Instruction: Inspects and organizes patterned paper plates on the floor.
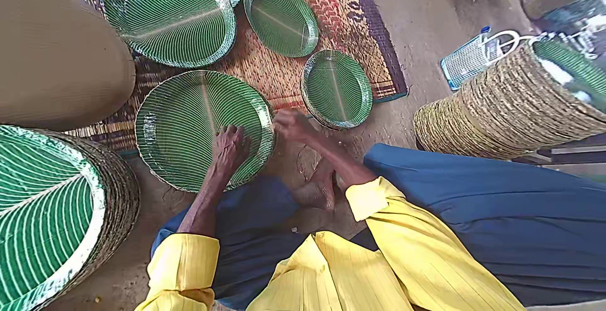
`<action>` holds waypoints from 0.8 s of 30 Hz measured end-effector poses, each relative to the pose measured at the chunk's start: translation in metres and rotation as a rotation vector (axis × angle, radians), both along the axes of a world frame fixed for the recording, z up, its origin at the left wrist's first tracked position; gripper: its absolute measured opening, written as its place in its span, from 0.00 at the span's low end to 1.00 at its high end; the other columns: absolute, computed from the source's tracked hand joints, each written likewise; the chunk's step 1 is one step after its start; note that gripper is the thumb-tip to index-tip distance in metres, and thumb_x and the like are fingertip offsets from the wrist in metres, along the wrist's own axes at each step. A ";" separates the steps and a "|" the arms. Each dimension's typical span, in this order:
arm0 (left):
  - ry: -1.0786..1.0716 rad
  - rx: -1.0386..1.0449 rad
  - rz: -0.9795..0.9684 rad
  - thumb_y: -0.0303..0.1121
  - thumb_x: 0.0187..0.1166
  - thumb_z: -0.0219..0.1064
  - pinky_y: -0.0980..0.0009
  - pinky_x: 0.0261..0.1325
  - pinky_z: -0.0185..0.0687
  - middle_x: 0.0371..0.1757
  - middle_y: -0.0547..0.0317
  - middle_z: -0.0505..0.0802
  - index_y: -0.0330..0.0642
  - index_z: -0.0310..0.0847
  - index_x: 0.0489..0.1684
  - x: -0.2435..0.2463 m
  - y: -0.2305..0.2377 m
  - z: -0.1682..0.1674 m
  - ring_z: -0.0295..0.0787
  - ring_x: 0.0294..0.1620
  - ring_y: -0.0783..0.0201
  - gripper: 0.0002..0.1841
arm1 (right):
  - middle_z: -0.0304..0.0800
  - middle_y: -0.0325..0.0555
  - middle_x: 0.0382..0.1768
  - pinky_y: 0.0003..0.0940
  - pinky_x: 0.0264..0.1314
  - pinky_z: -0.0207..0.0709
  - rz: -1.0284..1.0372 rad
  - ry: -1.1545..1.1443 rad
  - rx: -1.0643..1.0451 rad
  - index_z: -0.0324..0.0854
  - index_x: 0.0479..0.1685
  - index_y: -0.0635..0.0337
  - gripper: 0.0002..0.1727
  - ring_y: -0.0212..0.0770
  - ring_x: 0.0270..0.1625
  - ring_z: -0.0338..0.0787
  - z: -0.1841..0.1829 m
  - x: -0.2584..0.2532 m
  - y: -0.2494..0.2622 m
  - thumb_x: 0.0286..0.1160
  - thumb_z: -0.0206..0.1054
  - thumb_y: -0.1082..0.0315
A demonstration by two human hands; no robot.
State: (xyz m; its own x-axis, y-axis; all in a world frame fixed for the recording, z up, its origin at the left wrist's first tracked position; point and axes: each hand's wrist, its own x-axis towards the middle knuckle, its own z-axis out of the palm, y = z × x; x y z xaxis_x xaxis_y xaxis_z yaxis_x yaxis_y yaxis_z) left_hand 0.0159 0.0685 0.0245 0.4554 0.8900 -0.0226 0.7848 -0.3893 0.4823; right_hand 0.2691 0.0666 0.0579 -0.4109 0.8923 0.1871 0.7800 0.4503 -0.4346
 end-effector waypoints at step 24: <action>-0.171 0.049 0.003 0.41 0.86 0.61 0.36 0.45 0.83 0.44 0.35 0.93 0.30 0.87 0.56 -0.001 0.001 0.000 0.93 0.44 0.34 0.20 | 0.91 0.66 0.60 0.62 0.74 0.75 -0.798 0.026 -0.330 0.88 0.60 0.68 0.18 0.62 0.67 0.88 -0.016 0.119 0.032 0.90 0.56 0.65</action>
State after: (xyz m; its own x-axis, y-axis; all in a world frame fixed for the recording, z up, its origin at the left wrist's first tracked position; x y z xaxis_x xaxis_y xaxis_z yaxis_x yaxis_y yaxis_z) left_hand 0.0148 0.0692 0.0242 0.4465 0.8893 0.0987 0.6938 -0.4137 0.5895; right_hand 0.3883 0.0985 0.0416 0.3623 0.9226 -0.1322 0.7971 -0.3803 -0.4691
